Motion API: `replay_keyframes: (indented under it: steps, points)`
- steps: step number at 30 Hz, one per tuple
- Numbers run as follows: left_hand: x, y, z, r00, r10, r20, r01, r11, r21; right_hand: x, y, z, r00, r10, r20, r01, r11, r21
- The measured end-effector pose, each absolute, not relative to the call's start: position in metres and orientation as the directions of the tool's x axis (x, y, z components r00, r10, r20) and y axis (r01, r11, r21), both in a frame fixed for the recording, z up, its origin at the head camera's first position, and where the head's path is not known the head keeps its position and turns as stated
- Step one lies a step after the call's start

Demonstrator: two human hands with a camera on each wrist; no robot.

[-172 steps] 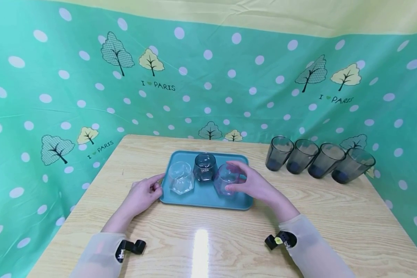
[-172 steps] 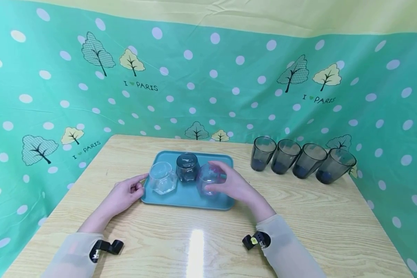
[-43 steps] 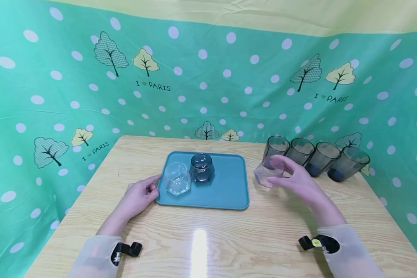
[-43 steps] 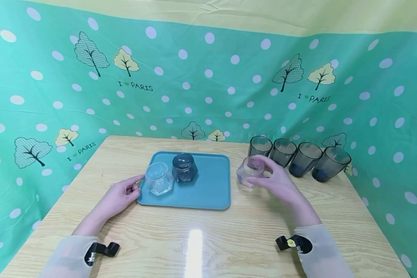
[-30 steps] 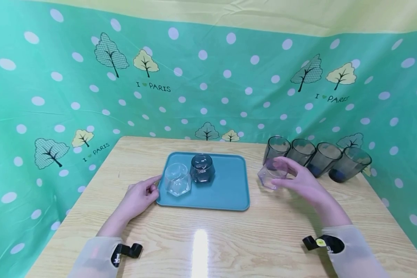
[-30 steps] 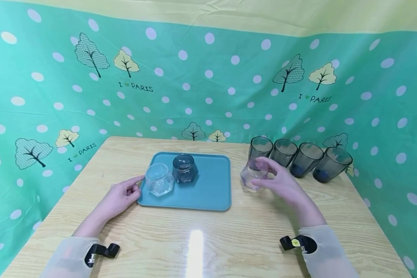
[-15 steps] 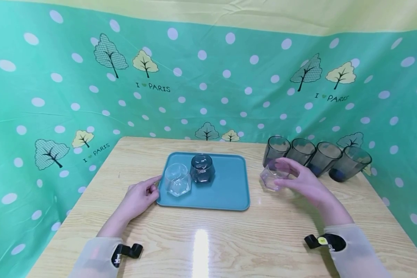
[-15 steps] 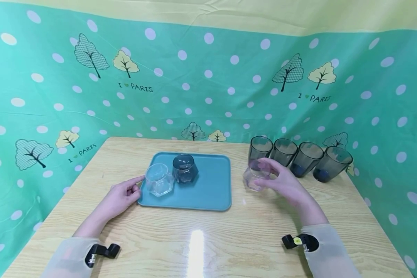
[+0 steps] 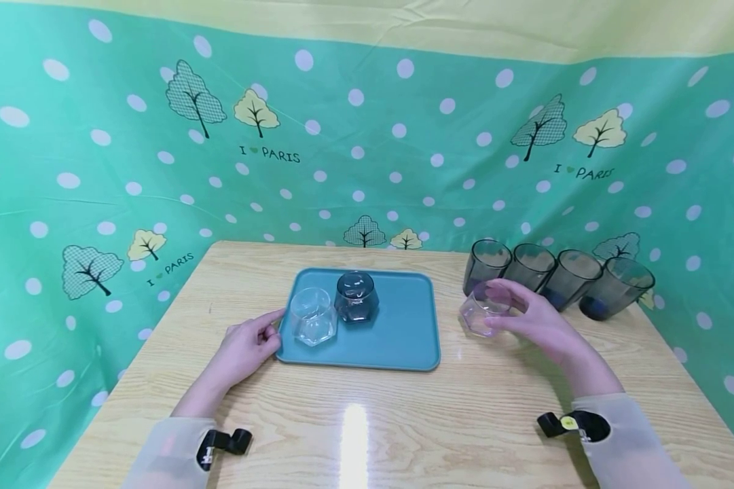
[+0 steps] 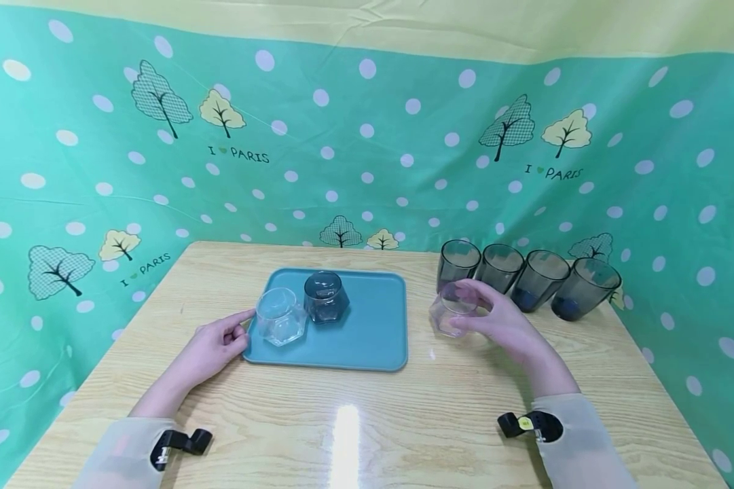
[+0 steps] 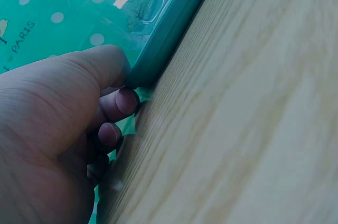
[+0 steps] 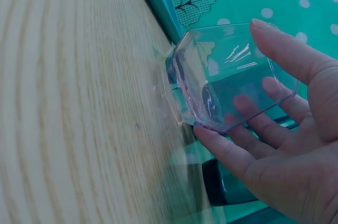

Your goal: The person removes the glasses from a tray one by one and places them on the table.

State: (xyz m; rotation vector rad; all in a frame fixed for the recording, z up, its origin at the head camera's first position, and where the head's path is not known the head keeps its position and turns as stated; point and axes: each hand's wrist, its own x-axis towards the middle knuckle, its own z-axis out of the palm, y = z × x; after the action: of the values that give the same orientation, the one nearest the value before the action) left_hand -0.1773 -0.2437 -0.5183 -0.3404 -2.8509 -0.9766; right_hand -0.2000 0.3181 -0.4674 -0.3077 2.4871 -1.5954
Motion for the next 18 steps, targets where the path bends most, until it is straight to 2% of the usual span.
replay_keyframes:
  steps: [18]
  points:
    - [-0.1773,-0.2434,-0.5178,-0.971,0.173,0.165,0.237,0.77,0.593,-0.2001,0.3185,-0.4679,-0.963,-0.264,-0.049,-0.064,0.404,-0.913]
